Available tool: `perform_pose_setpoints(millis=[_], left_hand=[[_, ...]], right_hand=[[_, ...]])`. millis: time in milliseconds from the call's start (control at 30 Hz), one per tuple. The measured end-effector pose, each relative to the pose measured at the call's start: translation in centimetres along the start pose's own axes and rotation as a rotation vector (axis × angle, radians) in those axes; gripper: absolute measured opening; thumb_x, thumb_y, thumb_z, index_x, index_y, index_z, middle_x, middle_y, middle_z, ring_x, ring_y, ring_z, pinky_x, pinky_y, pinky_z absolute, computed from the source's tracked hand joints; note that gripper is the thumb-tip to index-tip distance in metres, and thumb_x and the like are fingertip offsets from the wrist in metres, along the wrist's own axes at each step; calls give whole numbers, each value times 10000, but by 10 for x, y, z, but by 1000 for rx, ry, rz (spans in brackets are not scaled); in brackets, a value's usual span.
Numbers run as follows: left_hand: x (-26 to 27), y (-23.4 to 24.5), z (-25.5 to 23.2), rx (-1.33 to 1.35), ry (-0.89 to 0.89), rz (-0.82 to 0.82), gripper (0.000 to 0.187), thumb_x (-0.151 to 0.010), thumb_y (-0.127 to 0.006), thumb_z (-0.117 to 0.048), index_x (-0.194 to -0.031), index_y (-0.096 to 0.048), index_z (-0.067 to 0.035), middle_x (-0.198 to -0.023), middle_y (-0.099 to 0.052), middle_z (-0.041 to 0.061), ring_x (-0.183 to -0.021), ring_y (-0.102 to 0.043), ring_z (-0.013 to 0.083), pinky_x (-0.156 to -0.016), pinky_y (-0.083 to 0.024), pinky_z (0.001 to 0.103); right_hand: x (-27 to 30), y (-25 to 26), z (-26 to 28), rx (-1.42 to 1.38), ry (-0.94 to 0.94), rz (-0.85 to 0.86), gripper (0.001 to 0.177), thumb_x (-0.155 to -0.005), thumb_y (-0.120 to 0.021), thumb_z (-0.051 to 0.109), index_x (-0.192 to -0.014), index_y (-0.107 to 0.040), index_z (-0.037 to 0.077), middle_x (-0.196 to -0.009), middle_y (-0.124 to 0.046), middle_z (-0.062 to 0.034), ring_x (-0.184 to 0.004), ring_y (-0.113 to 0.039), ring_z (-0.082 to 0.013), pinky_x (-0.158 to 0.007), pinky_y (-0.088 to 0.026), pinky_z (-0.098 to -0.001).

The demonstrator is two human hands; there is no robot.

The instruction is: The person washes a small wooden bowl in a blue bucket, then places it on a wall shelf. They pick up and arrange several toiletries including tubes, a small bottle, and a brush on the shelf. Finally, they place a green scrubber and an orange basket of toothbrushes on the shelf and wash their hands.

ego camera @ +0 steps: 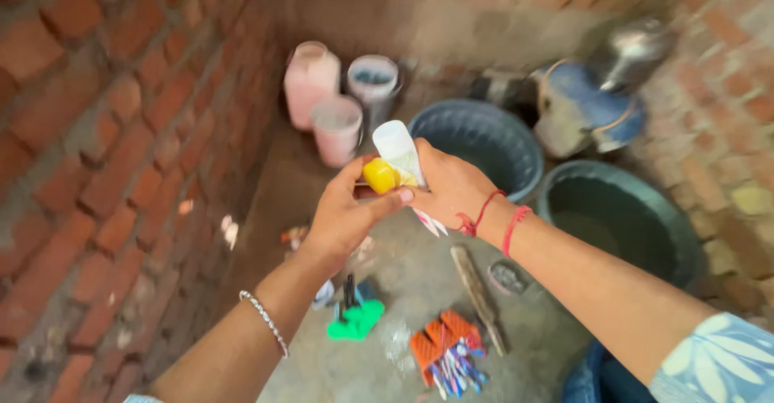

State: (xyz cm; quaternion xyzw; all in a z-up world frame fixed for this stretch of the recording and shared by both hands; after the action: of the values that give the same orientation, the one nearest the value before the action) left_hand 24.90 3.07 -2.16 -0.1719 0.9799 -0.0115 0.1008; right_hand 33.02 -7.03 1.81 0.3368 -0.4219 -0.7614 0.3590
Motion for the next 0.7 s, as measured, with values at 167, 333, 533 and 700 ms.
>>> perform_pose_setpoints(millis=[167,333,533,700], left_hand=[[21,-49,-107,78,105,104,668,-866,-729,-350,-1468,-476,-211,-1280,-661,-12,-1141,-626,119,-923,-529,394],[59,-111,-192,157,170,300,557,-873,-684,-393,-1374,-497,-238,-1267,-666,-1,-1116,-668,136,-864,-584,477],[91,-193,-262,118,123,476,480,-876,-673,-421,-1295,-585,-204,-1164,-700,15,-1031,-702,172,-814,-625,425],[100,-267,-294,0,67,579,504,-889,-609,-496,-1251,-617,-146,-1081,-735,44,-896,-763,186,-720,-629,389]], right_hand=[[42,116,42,-131,-139,-163,535,-874,-739,330,-1221,-479,18,-1013,-715,-199,-927,-726,-338,-761,-569,-425],[106,196,93,-494,51,-220,730,-727,-848,178,-1331,-471,16,-1122,-668,-86,-1004,-650,-140,-819,-590,-346],[211,272,101,-281,-176,-278,749,-740,-820,128,-1397,-467,54,-1098,-691,-37,-1017,-665,-134,-859,-570,-310],[284,331,94,-288,-327,-282,678,-730,-743,129,-1364,-515,58,-1059,-705,-88,-958,-683,-151,-818,-591,-322]])
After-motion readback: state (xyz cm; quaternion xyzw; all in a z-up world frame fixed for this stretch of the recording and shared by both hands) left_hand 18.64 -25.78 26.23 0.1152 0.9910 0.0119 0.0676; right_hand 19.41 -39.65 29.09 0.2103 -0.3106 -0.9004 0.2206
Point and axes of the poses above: each hand's wrist, its own x-axis away from the middle knuckle, its own y-axis out of the back of the hand, z = x × y, the point moved 10 cm from there along -x, towards the middle knuckle
